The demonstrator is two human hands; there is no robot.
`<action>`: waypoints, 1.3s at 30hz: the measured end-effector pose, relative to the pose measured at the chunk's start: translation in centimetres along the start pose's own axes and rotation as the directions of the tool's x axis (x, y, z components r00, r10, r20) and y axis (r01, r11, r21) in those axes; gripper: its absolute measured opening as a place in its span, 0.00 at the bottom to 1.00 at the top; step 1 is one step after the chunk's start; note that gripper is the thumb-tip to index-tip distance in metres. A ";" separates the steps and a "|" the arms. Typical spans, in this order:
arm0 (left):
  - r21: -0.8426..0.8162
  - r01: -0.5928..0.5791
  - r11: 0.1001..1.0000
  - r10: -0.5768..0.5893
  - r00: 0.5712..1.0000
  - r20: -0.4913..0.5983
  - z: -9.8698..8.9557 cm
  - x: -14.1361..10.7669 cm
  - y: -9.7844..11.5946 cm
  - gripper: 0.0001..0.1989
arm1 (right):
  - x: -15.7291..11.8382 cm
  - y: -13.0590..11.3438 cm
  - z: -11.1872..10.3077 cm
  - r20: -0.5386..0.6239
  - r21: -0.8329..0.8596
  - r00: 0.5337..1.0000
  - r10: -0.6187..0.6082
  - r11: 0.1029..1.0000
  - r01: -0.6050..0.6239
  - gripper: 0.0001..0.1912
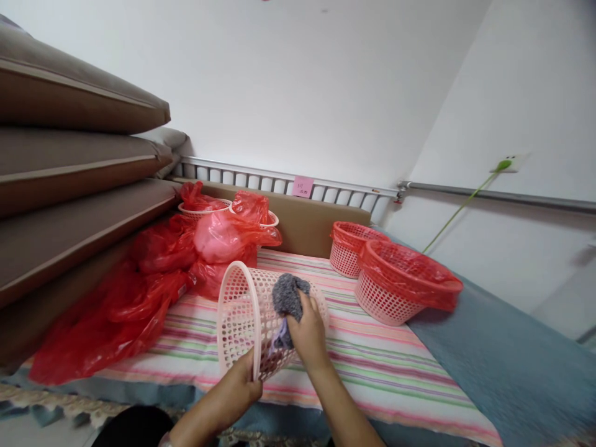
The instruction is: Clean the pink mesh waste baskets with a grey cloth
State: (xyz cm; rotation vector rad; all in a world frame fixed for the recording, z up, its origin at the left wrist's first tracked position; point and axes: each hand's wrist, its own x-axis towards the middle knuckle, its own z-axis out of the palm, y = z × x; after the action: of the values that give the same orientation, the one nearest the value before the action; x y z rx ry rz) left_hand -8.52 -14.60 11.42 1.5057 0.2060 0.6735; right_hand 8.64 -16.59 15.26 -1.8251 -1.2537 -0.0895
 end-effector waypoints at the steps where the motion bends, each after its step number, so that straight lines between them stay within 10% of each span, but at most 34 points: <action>1: -0.034 0.002 0.999 -0.001 1.000 0.024 0.0 0.0 -0.3 0.41 | 0.7 1.1 -0.3 -0.021 -0.048 0.998 0.053 0.997 -0.054 0.30; 6: -0.098 0.040 0.994 -0.033 0.997 0.072 -0.1 -0.2 -1.7 0.44 | 3.3 6.1 -1.8 -0.066 -0.167 0.940 0.334 0.925 -0.341 0.26; 18: -0.083 0.148 0.986 -0.141 0.986 0.087 0.0 -0.3 -0.2 0.42 | 5.0 11.8 -3.1 -0.030 -0.048 0.868 0.495 0.867 -0.496 0.19; 28: -0.080 0.125 0.989 -0.132 0.987 -0.089 0.7 1.7 3.4 0.32 | 1.4 3.0 -1.4 0.003 -0.120 0.967 0.254 0.960 -0.252 0.29; 34: -0.106 0.099 0.989 -0.116 0.979 -0.167 1.2 1.4 3.4 0.29 | -2.3 -4.4 -0.3 0.085 0.165 0.995 -0.048 0.986 0.033 0.32; 39: -0.118 0.120 0.986 -0.140 0.973 -0.183 1.3 1.2 3.5 0.26 | -3.4 -5.7 0.2 0.081 0.332 0.989 -0.123 0.939 0.089 0.29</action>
State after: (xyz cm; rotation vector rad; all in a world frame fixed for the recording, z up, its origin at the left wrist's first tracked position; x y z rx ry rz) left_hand -7.87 -15.30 15.22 1.3139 0.4063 0.7124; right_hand 2.47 -18.38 16.94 -1.4894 -1.3483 0.1465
